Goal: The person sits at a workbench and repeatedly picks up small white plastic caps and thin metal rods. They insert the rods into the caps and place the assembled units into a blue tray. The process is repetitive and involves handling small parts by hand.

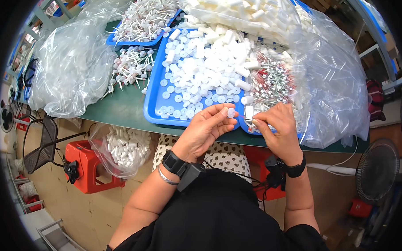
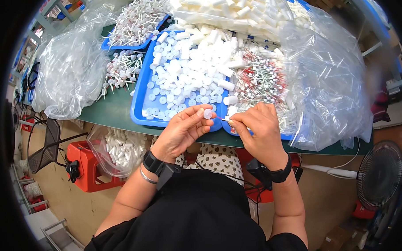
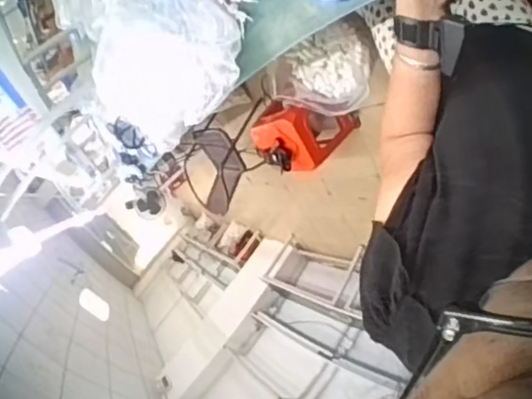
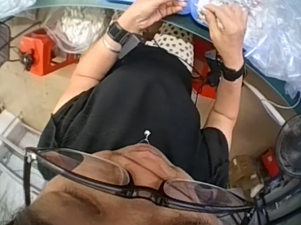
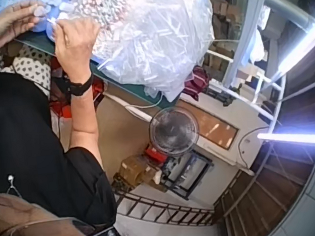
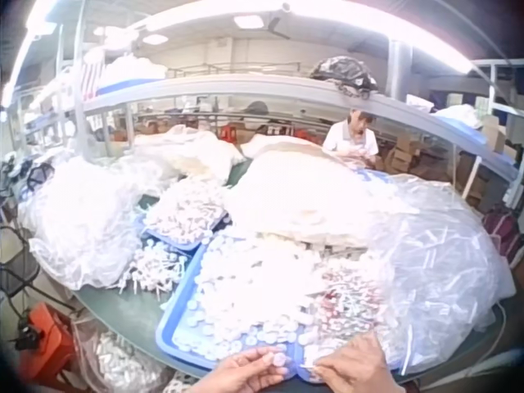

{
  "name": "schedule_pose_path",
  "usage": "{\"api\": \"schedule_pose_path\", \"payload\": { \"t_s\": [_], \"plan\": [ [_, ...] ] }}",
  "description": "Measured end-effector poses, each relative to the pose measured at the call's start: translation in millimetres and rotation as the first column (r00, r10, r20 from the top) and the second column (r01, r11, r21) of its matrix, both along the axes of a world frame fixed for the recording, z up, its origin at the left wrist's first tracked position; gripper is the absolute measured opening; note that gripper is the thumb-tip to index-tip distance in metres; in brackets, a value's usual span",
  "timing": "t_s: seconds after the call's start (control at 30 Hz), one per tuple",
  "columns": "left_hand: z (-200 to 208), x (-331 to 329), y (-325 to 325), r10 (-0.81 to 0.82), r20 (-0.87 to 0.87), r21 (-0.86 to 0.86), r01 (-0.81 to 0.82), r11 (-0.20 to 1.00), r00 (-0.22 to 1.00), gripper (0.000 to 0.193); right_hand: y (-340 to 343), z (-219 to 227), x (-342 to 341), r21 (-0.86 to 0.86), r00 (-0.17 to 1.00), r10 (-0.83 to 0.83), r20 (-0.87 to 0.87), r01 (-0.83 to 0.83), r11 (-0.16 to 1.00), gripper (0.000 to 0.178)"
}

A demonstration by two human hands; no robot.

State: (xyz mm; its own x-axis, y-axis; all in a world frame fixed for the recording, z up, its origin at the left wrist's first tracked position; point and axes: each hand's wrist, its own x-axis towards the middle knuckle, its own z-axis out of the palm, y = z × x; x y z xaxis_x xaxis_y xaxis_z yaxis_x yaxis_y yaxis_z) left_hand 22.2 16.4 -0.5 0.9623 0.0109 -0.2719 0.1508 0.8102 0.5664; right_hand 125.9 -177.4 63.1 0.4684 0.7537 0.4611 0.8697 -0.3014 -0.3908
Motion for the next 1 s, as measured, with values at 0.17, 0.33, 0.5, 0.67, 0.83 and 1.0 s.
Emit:
{"api": "schedule_pose_path", "payload": {
  "t_s": [0.17, 0.33, 0.5, 0.67, 0.83, 1.0],
  "plan": [
    [-5, 0, -4, 0.017, -0.036, 0.085, -0.014, 0.996, 0.999, 0.034, 1, 1, -3, 0.029, 0.998, 0.005, -0.064, -0.003, 1.000, 0.007],
    [6, -1, -8, 0.071, -0.031, 0.061, -0.069, 0.996, 0.997, 0.036, 1, -4, -3, 0.004, 0.999, -0.015, -0.040, 0.015, 1.000, 0.008],
    [10, -3, -10, 0.104, -0.031, 0.232, -0.094, 0.968, 0.994, 0.036, 0, -1, -4, -0.029, 0.998, -0.039, -0.057, 0.038, 0.999, 0.008],
    [10, -3, -11, 0.079, -0.032, 0.328, -0.065, 0.942, 0.996, 0.034, 1, 3, -6, -0.024, 1.000, -0.018, -0.012, 0.018, 1.000, 0.008],
    [0, -1, -18, -0.019, -0.062, -0.048, 0.016, 0.999, 0.998, 0.032, 8, -8, -17, 0.049, 0.998, -0.033, -0.052, 0.036, 0.998, 0.009],
    [-9, 0, -25, -0.053, -0.051, -0.218, 0.041, 0.975, 0.997, 0.027, 11, -16, -24, 0.042, 0.981, -0.020, 0.195, 0.012, 0.999, 0.014]
  ]
}}
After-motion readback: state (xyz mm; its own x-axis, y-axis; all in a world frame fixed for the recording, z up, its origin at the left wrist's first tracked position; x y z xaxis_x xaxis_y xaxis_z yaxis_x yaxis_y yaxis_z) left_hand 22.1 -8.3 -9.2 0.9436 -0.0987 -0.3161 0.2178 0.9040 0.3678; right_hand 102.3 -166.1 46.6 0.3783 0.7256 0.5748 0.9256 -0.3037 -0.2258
